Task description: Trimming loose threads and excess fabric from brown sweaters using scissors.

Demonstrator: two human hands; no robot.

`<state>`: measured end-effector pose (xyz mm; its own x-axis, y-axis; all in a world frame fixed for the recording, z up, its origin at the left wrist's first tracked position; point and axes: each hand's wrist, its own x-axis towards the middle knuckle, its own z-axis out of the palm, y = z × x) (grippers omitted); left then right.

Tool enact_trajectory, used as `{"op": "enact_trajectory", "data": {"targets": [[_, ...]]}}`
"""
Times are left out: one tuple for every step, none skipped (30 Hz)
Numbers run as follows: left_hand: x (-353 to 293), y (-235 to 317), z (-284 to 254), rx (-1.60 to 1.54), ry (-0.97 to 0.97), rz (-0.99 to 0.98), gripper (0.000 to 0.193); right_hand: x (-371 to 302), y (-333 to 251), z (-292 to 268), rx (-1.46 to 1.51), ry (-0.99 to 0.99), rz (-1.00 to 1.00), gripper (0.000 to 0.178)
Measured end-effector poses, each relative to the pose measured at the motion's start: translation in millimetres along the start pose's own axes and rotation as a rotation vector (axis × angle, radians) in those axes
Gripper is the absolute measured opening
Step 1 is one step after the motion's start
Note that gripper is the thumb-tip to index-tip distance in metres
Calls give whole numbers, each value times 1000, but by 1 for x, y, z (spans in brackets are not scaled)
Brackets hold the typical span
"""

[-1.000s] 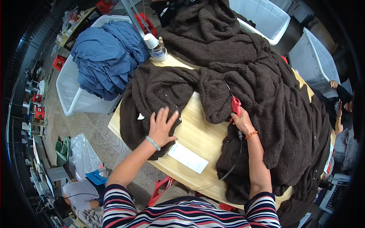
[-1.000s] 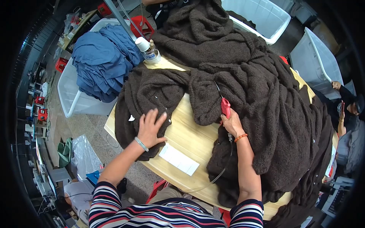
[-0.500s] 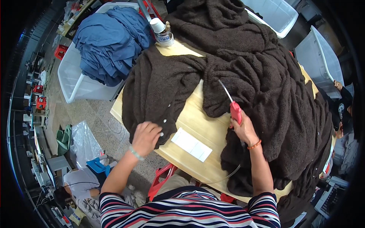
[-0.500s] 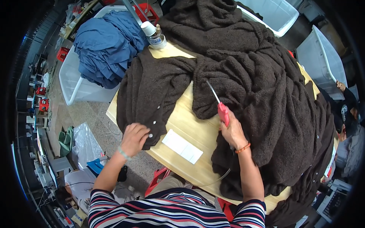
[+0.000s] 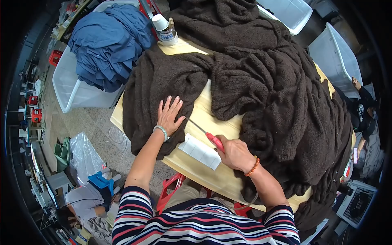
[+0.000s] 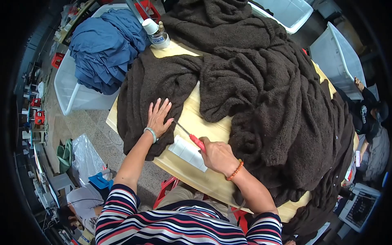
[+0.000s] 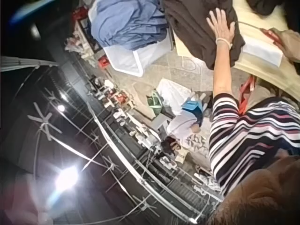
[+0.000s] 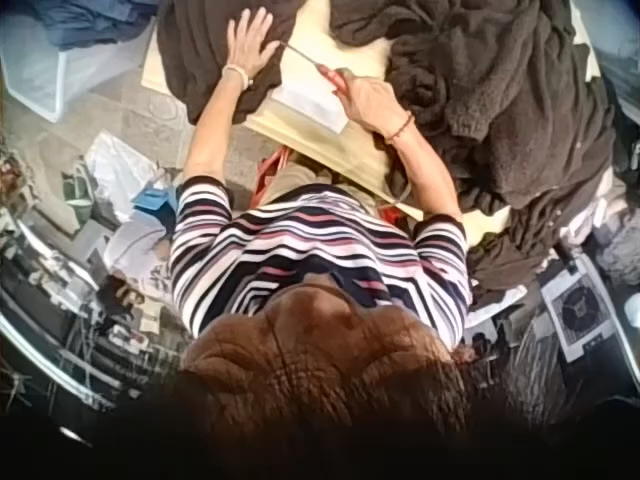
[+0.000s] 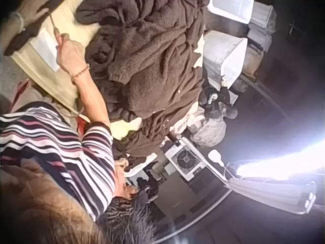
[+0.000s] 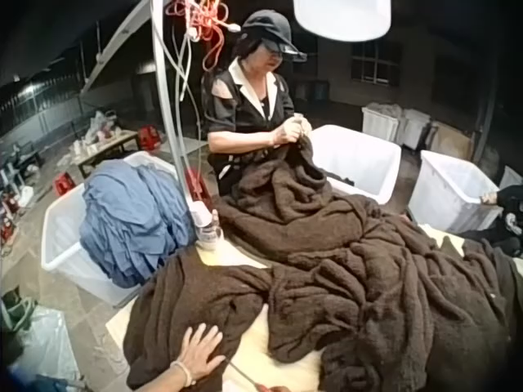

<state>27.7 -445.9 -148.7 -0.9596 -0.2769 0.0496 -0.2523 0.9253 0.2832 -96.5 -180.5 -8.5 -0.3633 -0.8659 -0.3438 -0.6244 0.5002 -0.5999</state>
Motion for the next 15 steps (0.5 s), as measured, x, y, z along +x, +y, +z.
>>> {"op": "enact_trajectory", "data": {"targets": [[0,2,1,6,10,5,60,4,-4,-3,0,4,23,30],[-1,3,2,11,20,9,57,9,-3,0,-1,9,26,30],[-3,3,2,5,59,28,53,14,1,6,-13,21,10,29],[-6,0,7,5,61,30,53,20,2,9,-26,30,-9,28],[-10,-6,12,-80,109,56,51,28,-1,4,-3,40,26,25],[-14,-11,17,-166,157,82,50,35,-1,1,-3,43,25,25],[-13,-8,16,-195,222,73,47,42,-1,-1,-9,43,7,22],[-11,-8,18,-198,219,75,47,47,-3,-3,-15,43,-10,21],[-8,-10,22,-307,268,12,48,48,-7,-5,-44,-14,3,23],[-6,-10,21,-415,315,-56,48,45,-10,-6,-40,-18,6,23],[-7,-9,20,-461,334,-95,52,42,-13,-6,-36,-106,-32,24],[-7,-7,19,-463,328,-99,52,39,-15,-4,-32,-194,-69,25],[-6,-5,16,-478,334,-92,53,34,-13,-3,-19,-261,-64,27],[-5,-3,15,-494,341,-86,55,28,-11,0,-20,-265,-66,27],[-4,-2,15,-501,327,-92,52,22,-8,3,-7,-280,-61,28]]}}
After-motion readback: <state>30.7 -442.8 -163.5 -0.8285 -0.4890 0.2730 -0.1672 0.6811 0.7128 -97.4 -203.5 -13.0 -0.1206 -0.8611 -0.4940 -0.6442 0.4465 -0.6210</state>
